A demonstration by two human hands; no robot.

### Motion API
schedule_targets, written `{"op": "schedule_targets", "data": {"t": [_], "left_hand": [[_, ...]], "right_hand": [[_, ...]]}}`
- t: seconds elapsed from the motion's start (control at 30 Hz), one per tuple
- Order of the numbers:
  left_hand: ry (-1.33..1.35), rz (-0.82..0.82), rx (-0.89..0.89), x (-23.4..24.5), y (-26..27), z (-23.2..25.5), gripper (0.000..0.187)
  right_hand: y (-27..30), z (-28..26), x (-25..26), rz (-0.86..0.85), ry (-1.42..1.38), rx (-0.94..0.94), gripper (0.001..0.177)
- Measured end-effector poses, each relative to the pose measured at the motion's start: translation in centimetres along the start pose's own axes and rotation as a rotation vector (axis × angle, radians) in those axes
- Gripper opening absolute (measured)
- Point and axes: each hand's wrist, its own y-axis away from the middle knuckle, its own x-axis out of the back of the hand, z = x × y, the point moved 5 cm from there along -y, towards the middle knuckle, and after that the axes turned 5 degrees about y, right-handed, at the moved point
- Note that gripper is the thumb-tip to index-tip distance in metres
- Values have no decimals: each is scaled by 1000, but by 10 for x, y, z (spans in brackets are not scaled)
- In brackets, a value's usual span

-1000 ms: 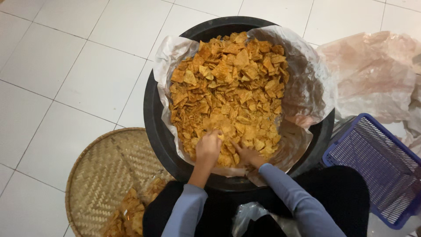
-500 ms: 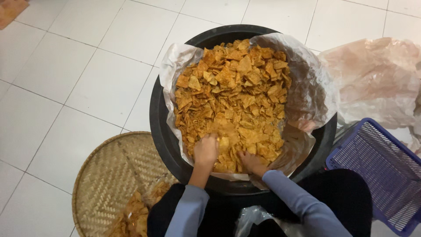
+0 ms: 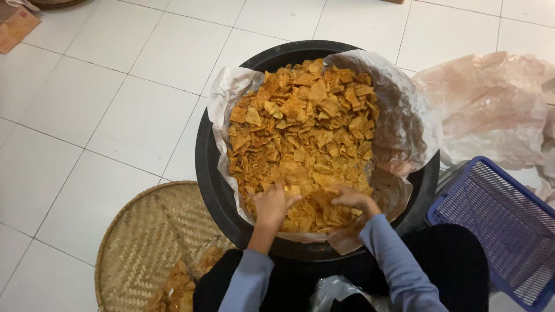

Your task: The person scoops fried snacks from a large bowl into a plastic bag, weighs the bag on a digital scale, and places it on a woven tray. The person repeats this process multiple times.

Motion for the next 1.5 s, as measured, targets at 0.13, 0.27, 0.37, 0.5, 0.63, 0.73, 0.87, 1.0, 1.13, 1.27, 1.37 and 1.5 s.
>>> {"op": "schedule_targets", "data": {"t": [0.13,0.27,0.37,0.5,0.63,0.73,0.87,1.0,1.13,1.27,1.37,1.5], "left_hand": [[-14,-17,-127,-15,-3,2,53],[-70,-14,-391,-29,-4,11,15],[59,-38,-373,-33,-4,8,16],[38,24,-440,-27,-2,9,14],[68,-28,-411,-28,-1,6,10],[73,27,-410,-26,-2,6,8],[3,65,-353,-22,-3,2,10],[55,204,-347,-1,-1,1,10],[-48,266,-350,11,0,6,19],[-65,300,-340,19,0,10,28],[-36,270,-295,20,-1,8,32],[89,259,-300,21,-1,13,27]], "right_hand": [[29,-56,41,207,-319,152,65],[73,-118,63,460,-430,368,51],[89,-150,58,471,-387,465,44],[90,-184,38,317,-103,565,42],[93,-198,24,295,158,581,53],[89,-190,27,413,176,680,47],[42,-121,46,724,-292,426,32],[-7,-47,35,816,-615,316,37],[-45,-30,-30,545,116,94,91],[-60,-28,-90,190,362,-168,126],[-42,-33,-105,151,466,-121,130],[-24,-39,-112,200,583,-131,130]]}}
